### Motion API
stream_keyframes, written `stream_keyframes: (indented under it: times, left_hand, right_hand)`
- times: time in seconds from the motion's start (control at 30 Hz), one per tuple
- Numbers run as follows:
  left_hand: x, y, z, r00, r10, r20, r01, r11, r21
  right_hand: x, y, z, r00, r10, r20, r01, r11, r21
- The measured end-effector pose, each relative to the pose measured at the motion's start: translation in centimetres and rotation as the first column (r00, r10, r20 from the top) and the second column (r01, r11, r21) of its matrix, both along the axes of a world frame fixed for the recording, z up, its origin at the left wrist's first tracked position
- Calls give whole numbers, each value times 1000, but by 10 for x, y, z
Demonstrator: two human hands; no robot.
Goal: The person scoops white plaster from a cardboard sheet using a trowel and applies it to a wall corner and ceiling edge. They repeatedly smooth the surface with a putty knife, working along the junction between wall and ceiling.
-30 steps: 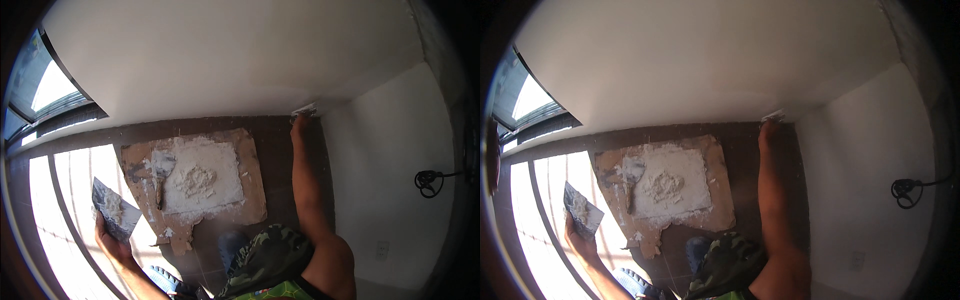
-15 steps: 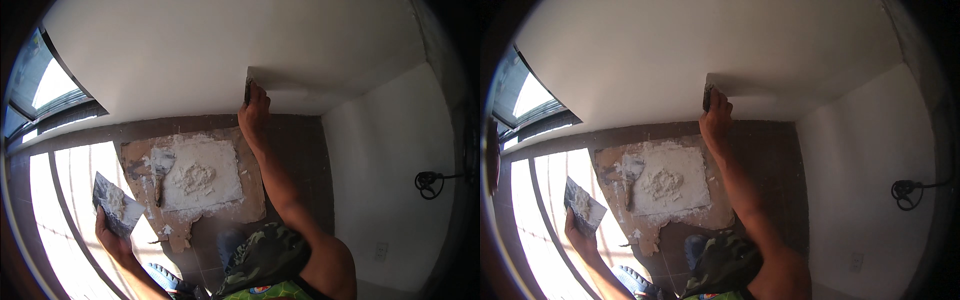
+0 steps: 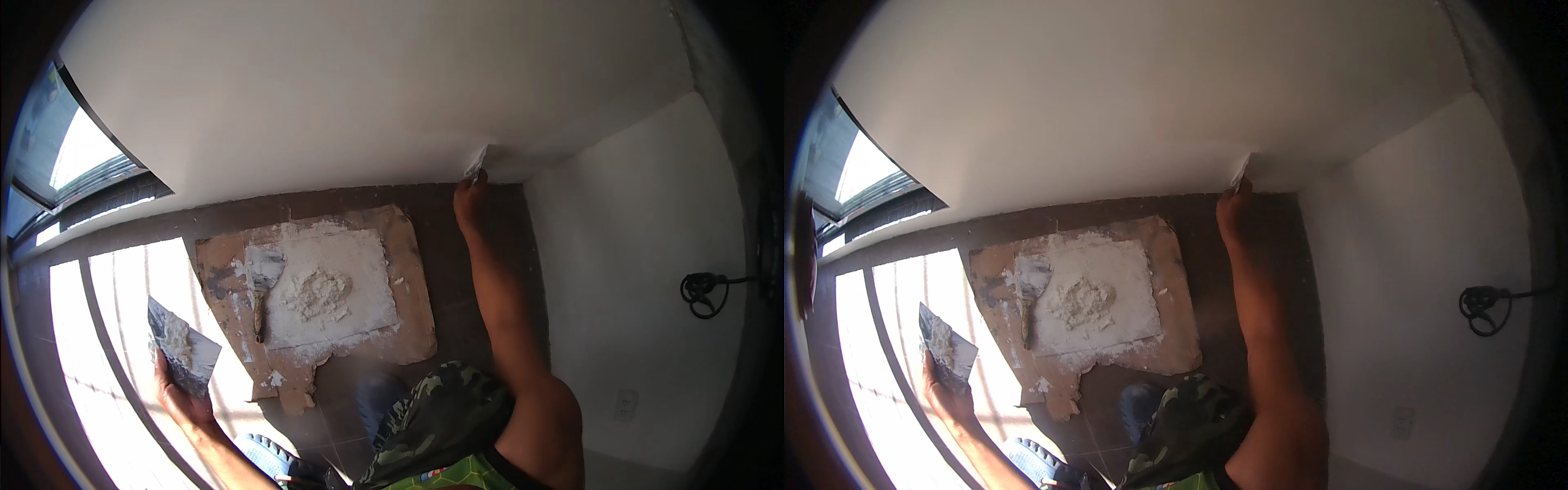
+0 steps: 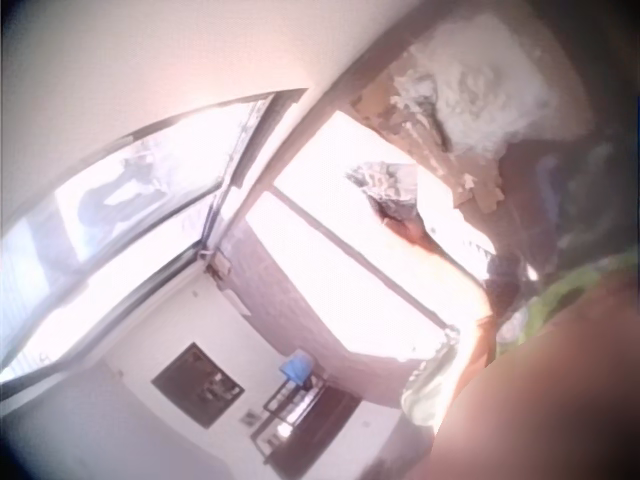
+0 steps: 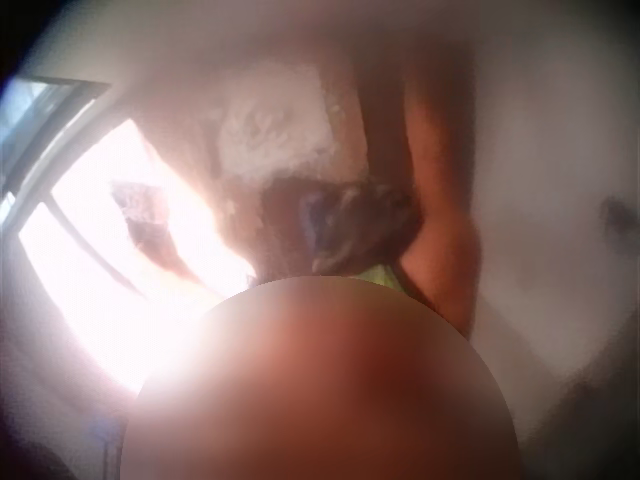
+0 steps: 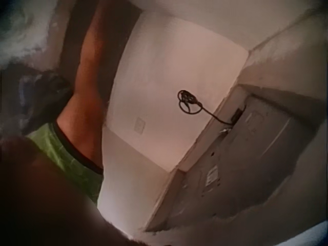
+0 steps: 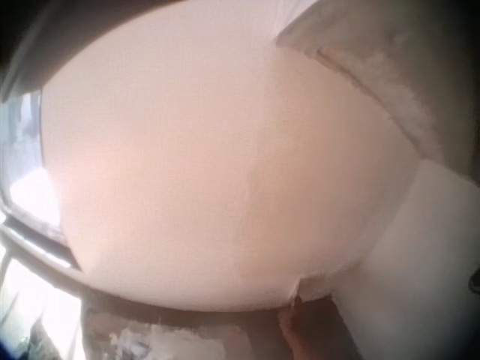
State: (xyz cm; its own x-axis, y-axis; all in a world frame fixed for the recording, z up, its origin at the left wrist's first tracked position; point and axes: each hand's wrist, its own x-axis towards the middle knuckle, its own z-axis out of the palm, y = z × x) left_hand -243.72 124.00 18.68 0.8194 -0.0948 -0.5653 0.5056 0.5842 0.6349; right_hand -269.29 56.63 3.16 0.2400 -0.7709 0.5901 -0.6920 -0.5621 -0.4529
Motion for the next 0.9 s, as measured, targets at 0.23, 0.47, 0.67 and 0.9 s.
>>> stream_keyframes:
  times: [0.23, 0.47, 0.67, 0.9]
  left_hand:
    - [1, 17, -5, 987, 125, -100, -141, 975, -173]
    - [0, 15, -10, 977, 126, -172, -124, 992, 25]
    - [-4, -1, 8, 998, -60, 7, 60, 998, -13]
    - [-2, 1, 8, 1000, 11, -26, -10, 999, 31]
  right_hand:
    - [-14, -57, 78, 703, -208, 680, -97, 920, 381]
    - [144, 118, 94, 958, 44, 283, -17, 995, -97]
    - [227, 244, 96, 991, 134, 20, -129, 979, -160]
    - [83, 103, 59, 776, -22, 631, -219, 928, 302]
